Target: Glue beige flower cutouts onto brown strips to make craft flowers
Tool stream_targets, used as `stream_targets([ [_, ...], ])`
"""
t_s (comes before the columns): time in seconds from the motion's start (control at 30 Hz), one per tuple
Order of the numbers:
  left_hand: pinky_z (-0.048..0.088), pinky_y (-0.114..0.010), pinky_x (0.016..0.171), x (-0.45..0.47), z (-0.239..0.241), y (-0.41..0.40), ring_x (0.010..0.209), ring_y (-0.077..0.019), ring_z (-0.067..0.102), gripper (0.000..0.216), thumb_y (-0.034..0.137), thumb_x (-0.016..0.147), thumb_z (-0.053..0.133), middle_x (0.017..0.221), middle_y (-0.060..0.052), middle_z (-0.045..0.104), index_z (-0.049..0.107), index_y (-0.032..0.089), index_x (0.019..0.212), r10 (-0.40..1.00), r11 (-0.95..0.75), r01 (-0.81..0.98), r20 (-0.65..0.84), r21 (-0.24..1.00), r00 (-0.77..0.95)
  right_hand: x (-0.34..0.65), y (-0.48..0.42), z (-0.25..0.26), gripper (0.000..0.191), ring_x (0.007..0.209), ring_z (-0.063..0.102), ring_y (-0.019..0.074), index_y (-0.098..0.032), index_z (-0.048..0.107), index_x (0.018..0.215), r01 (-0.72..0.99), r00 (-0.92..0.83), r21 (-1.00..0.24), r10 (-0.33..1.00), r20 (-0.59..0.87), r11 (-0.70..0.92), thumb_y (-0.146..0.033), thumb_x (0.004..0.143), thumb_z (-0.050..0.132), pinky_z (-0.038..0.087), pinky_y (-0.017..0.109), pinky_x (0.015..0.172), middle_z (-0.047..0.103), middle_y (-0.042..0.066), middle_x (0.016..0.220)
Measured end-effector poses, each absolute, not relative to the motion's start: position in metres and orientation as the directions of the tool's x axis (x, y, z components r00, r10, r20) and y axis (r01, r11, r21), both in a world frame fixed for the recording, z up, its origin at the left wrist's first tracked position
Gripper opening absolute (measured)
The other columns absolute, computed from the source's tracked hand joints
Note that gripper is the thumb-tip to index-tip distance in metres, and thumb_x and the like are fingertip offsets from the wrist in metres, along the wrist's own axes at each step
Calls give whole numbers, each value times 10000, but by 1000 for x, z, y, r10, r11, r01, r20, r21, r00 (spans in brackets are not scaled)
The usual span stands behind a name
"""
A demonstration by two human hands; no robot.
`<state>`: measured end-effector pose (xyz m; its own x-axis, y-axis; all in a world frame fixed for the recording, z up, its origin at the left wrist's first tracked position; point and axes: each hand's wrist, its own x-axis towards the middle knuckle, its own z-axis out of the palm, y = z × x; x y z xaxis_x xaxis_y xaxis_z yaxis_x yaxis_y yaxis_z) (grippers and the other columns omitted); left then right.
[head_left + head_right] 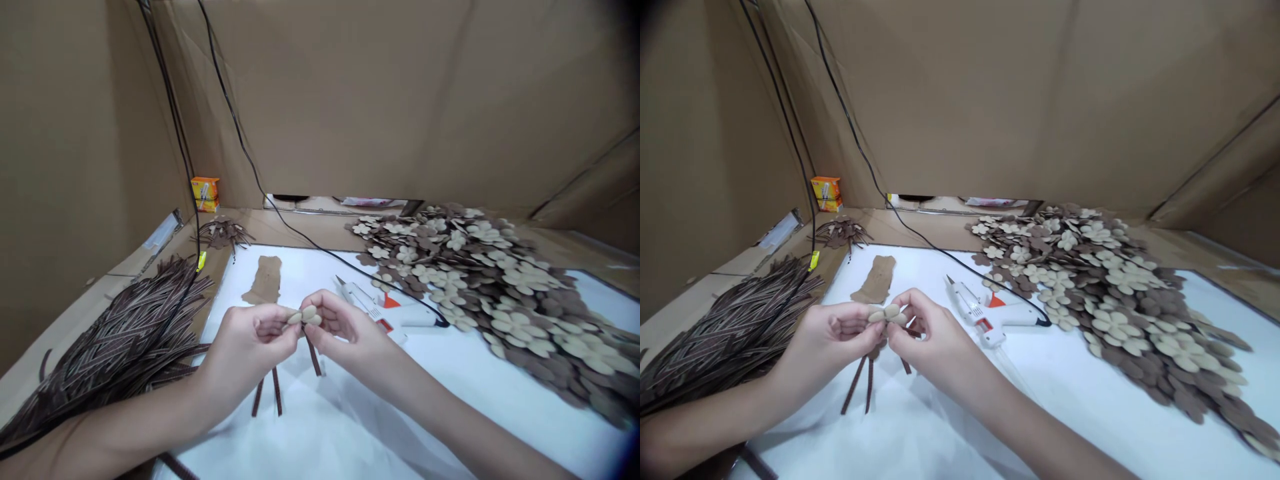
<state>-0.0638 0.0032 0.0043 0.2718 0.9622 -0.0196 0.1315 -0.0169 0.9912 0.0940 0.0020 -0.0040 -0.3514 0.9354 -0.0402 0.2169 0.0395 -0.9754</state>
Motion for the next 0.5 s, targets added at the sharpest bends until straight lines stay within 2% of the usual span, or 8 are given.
stream_targets([
  [0.17, 436, -206, 543, -65, 4, 1, 589, -132, 574, 94, 206, 702, 595, 645, -4, 659, 661, 151, 665, 960, -100, 182, 47, 978, 276, 93, 2, -4, 43, 599, 470, 99, -215, 478, 844, 218, -337, -976, 940, -47, 29, -231, 806, 488, 392, 209, 534, 484, -35, 703],
  [0.5, 419, -209, 541, -65, 5, -1, 581, -126, 538, 129, 225, 723, 568, 631, -9, 629, 665, 144, 697, 953, -120, 231, 47, 965, 300, 93, 0, -1, 30, 622, 496, 108, -220, 482, 832, 249, -319, -968, 947, -46, 37, -236, 806, 481, 415, 212, 544, 502, -29, 723],
])
